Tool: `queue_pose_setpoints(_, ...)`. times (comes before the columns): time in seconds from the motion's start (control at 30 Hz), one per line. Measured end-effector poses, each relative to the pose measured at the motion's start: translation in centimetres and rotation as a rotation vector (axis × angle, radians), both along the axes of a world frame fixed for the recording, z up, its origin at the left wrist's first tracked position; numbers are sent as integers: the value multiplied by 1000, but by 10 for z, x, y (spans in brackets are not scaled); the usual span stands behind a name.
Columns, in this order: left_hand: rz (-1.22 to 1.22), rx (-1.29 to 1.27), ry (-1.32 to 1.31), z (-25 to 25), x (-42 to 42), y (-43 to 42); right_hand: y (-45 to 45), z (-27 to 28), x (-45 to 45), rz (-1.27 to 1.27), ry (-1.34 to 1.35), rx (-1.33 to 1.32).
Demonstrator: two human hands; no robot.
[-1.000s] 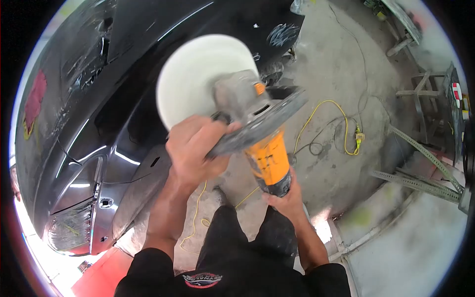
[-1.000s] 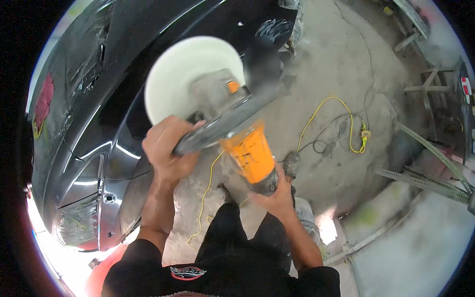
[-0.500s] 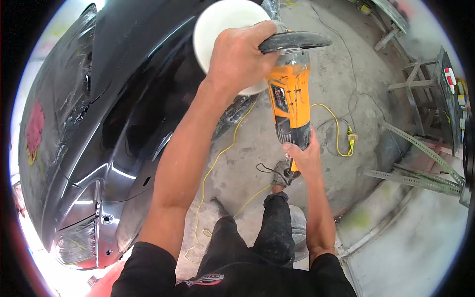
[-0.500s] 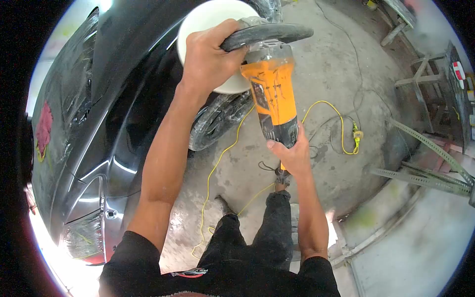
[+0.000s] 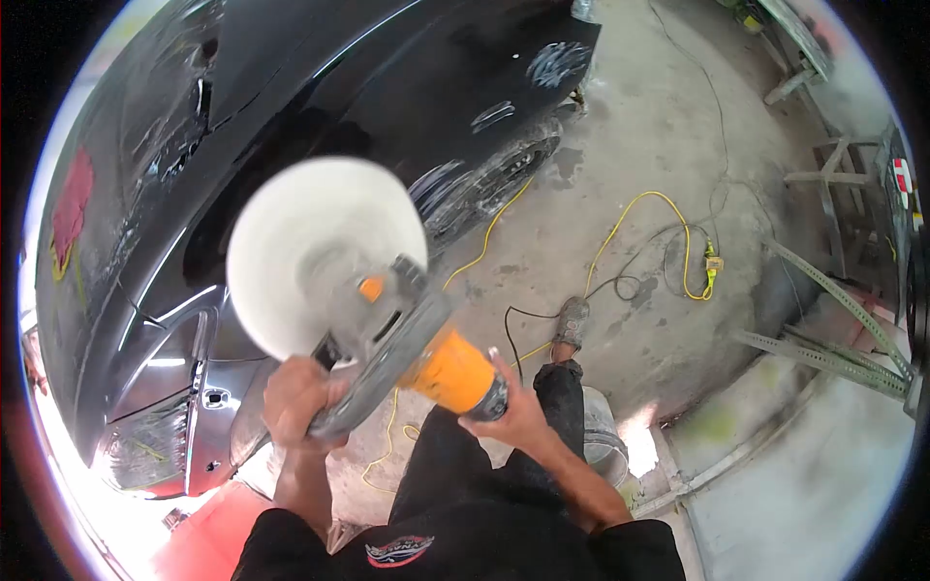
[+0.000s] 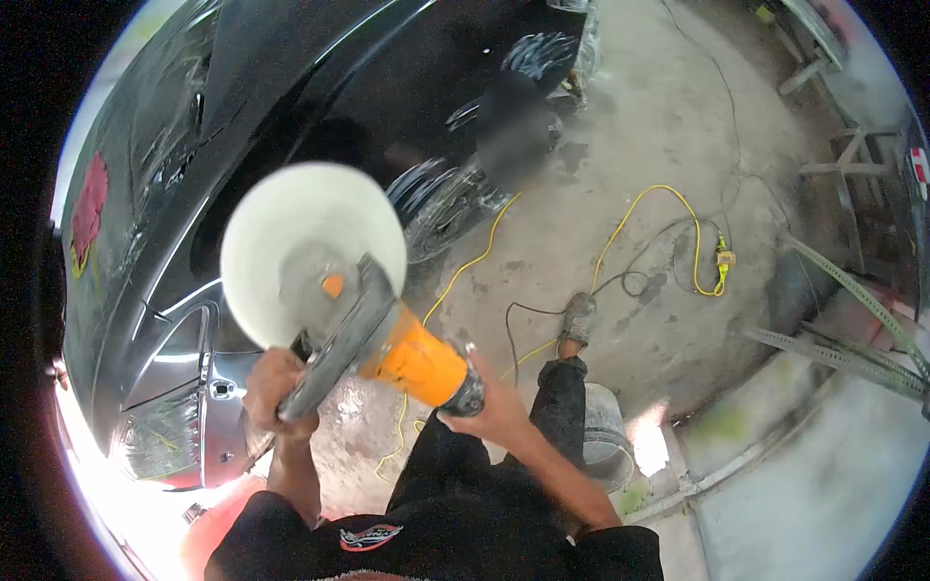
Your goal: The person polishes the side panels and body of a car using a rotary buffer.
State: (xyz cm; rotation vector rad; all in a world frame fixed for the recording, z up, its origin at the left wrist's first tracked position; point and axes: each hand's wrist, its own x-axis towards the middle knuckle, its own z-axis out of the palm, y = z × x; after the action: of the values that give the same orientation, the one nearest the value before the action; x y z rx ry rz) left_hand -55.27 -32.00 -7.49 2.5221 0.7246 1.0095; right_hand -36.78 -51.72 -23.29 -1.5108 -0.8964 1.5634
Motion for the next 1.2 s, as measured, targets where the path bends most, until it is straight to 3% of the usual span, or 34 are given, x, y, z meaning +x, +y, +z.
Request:
queue_pose_setpoints(0.1, 81, -38, 47, 5, -39, -25, -8, 2, -19, 85, 8, 30)
queue_pose_setpoints(0.23, 74, -40, 12, 12, -28, -26, -9, 9, -16, 77, 26, 33)
queue_pose_setpoints(0.33, -18, -17, 40, 16, 27, 5, -2, 11, 18, -70, -27, 70)
queue_pose_setpoints(0.47, -66, 48, 67, 1, 104, 42, 17, 13, 62, -276, 129, 48)
queue_pose_setpoints(0.6, -79, 56, 58, -19, 180, 76, 25, -16, 99, -463, 140, 108)
queue_pose_setpoints(0.83, -65, -86, -46, -35, 269, 121, 64, 5, 183, -550, 12, 40)
queue_pose_setpoints(1.0, -2, -84, -74, -20, 253, 120, 66, 16, 184, -525, -76, 55)
queue_pose_setpoints(1.2, 95, -38, -145, 10, 149, 72, 40, 67, 142, -317, -176, 115)
